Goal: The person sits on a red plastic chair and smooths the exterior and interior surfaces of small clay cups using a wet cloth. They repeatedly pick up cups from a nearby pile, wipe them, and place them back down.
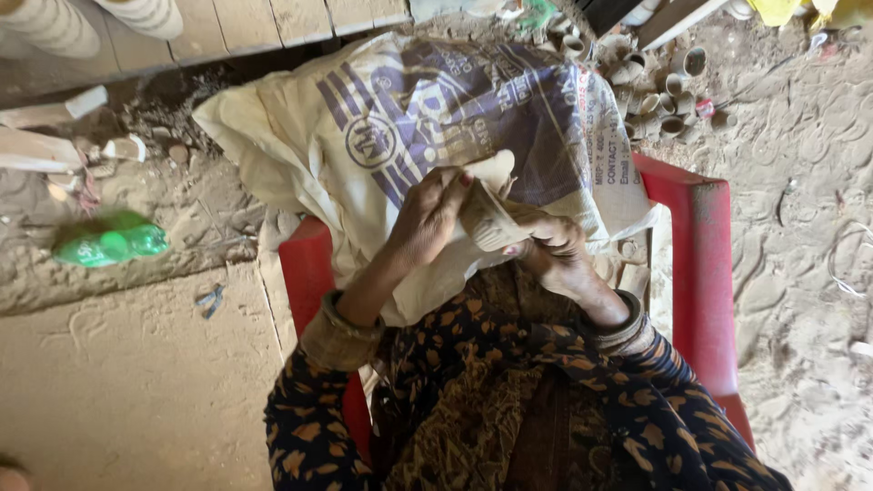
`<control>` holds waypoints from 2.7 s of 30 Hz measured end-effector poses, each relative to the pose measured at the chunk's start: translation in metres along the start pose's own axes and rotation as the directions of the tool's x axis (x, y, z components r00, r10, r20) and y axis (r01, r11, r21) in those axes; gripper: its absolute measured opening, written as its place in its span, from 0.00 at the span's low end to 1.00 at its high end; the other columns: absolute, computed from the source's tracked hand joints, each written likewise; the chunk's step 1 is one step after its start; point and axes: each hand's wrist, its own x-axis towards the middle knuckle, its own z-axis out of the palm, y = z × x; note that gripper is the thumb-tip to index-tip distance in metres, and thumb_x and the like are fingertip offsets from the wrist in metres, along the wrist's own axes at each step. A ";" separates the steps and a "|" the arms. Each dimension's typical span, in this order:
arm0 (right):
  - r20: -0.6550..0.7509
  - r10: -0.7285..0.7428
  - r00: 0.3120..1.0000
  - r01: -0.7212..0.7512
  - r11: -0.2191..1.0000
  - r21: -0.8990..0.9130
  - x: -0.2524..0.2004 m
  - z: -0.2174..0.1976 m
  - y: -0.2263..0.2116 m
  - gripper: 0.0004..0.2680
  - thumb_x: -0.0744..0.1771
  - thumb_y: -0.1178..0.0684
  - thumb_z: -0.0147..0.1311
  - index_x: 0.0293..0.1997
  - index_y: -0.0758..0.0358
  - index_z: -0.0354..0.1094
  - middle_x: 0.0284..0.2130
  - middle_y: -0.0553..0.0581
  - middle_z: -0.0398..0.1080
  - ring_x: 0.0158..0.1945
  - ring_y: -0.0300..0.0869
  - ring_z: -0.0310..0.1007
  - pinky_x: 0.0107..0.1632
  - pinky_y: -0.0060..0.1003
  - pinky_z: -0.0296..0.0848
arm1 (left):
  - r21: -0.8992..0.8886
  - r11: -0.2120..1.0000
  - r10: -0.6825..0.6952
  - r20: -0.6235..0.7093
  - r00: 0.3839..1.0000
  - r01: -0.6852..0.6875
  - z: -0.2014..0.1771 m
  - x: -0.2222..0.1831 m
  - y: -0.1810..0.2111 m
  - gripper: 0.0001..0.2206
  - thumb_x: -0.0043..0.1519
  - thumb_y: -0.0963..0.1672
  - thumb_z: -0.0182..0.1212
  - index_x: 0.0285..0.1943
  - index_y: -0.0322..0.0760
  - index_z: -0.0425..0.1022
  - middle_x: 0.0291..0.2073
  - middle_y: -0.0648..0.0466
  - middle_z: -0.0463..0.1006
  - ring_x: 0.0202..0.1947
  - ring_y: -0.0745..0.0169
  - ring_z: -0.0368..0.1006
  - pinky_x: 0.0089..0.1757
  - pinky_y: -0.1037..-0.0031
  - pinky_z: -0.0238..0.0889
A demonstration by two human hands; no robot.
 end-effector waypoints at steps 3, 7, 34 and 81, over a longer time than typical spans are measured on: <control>-0.128 0.157 0.979 -0.125 0.967 0.224 -0.008 -0.008 -0.002 0.09 0.69 0.66 0.58 0.54 0.64 0.72 0.52 0.60 0.77 0.49 0.41 0.78 0.53 0.37 0.81 | -0.192 0.965 0.157 -0.111 0.981 -0.176 -0.012 -0.001 -0.016 0.24 0.81 0.54 0.32 0.61 0.37 0.73 0.40 0.52 0.78 0.38 0.74 0.72 0.41 0.77 0.72; -0.211 0.347 0.914 -0.257 0.896 0.361 -0.017 -0.017 -0.005 0.07 0.69 0.65 0.60 0.52 0.68 0.74 0.48 0.60 0.79 0.49 0.38 0.77 0.55 0.34 0.76 | -0.254 0.965 0.015 -0.195 0.981 -0.065 -0.010 -0.010 -0.012 0.25 0.80 0.54 0.37 0.64 0.32 0.72 0.31 0.56 0.62 0.31 0.72 0.58 0.35 0.76 0.57; -0.352 0.105 0.930 -0.097 0.994 0.042 -0.003 0.013 -0.002 0.07 0.71 0.66 0.50 0.49 0.63 0.73 0.39 0.55 0.78 0.30 0.30 0.74 0.29 0.25 0.75 | 0.646 0.694 0.626 -0.321 0.711 -0.319 0.062 -0.002 0.025 0.24 0.80 0.46 0.37 0.84 0.39 0.41 0.82 0.46 0.41 0.82 0.48 0.41 0.78 0.50 0.36; -0.384 0.329 0.863 -0.355 0.935 0.003 -0.015 0.012 0.026 0.21 0.73 0.37 0.42 0.65 0.67 0.59 0.56 0.67 0.66 0.57 0.48 0.71 0.58 0.47 0.73 | 0.518 0.767 0.538 -0.199 0.819 -0.378 0.057 -0.009 0.027 0.24 0.74 0.49 0.40 0.76 0.31 0.59 0.79 0.41 0.50 0.81 0.42 0.45 0.76 0.48 0.35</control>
